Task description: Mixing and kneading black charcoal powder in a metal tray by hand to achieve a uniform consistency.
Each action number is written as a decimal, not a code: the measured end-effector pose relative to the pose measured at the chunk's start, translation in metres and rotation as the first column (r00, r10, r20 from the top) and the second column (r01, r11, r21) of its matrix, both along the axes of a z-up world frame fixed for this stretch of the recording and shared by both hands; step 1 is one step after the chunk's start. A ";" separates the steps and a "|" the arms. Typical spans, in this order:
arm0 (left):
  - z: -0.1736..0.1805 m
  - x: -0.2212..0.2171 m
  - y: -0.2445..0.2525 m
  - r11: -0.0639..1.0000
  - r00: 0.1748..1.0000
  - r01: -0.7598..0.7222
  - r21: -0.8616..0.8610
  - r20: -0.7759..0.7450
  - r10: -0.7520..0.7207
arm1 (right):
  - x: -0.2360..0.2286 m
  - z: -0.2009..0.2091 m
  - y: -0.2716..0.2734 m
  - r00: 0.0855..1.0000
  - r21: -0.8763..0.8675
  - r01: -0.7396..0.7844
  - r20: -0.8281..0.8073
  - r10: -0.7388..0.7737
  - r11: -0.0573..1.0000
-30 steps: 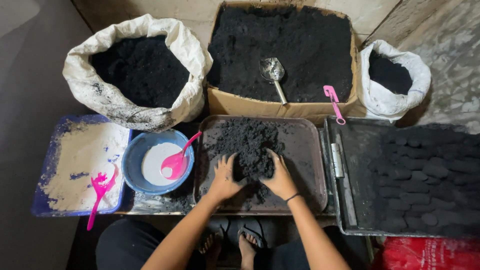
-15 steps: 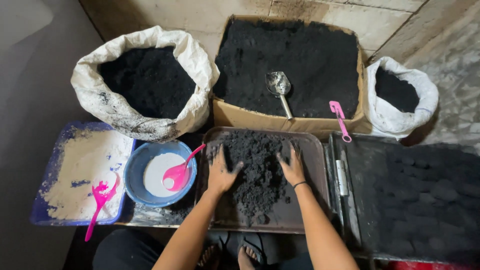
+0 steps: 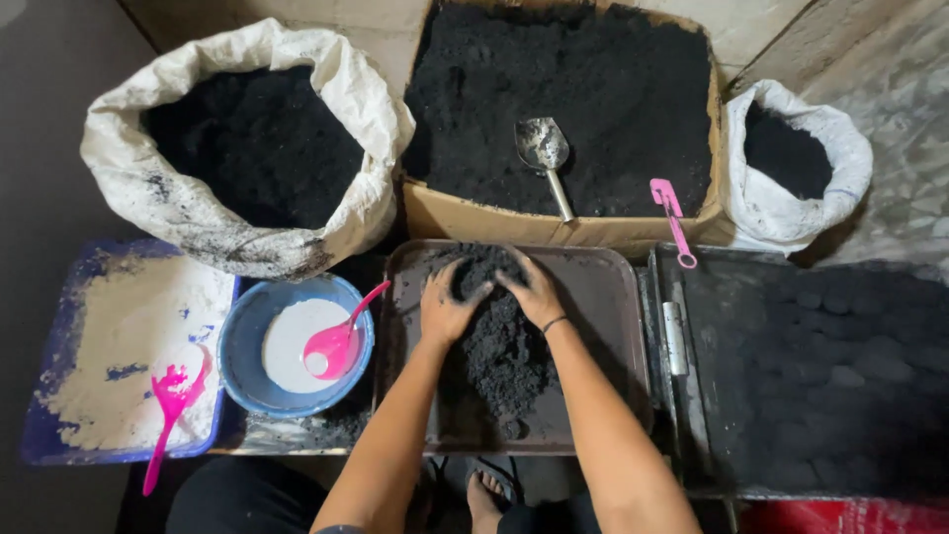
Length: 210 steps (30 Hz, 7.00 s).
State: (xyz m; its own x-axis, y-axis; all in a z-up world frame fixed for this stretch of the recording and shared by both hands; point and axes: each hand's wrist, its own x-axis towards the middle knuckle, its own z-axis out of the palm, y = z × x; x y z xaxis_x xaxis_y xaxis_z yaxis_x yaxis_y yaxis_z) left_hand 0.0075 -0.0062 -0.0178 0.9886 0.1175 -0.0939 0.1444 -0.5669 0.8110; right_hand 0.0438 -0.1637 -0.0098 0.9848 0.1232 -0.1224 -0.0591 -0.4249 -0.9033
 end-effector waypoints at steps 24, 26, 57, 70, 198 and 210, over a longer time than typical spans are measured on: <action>0.049 -0.068 0.006 0.954 0.901 0.294 0.057 0.316 -0.297 | -0.086 0.050 -0.004 0.867 -0.218 -0.231 0.397 0.302 0.948; 0.065 -0.079 0.013 0.927 0.888 0.373 0.043 0.274 -0.370 | -0.101 0.055 -0.010 0.825 -0.256 -0.258 0.443 0.350 0.932; 0.053 0.012 0.009 0.948 0.952 0.290 -0.134 -0.065 -0.300 | 0.008 -0.024 -0.033 0.992 -0.112 -0.053 0.108 0.065 0.992; 0.017 0.011 0.004 0.930 0.973 0.112 -0.349 -0.152 -0.174 | 0.005 0.040 0.022 0.951 -0.090 -0.195 -0.261 0.166 0.977; 0.025 -0.052 0.000 0.826 0.935 0.339 0.450 -0.063 -0.350 | -0.075 0.084 -0.007 0.943 -0.591 -0.310 -0.093 0.318 0.745; 0.077 -0.059 -0.005 0.769 0.845 0.534 0.353 -0.194 -0.498 | -0.085 0.110 -0.004 0.958 -0.537 -0.227 0.026 0.285 0.812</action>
State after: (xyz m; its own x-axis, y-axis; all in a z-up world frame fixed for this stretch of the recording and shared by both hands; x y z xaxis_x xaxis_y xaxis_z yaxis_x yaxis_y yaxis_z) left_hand -0.0512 -0.0117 0.0596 0.9009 -0.3638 -0.2368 -0.2014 -0.8336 0.5144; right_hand -0.0412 -0.1675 0.1006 0.9370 0.3183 -0.1441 0.1968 -0.8216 -0.5350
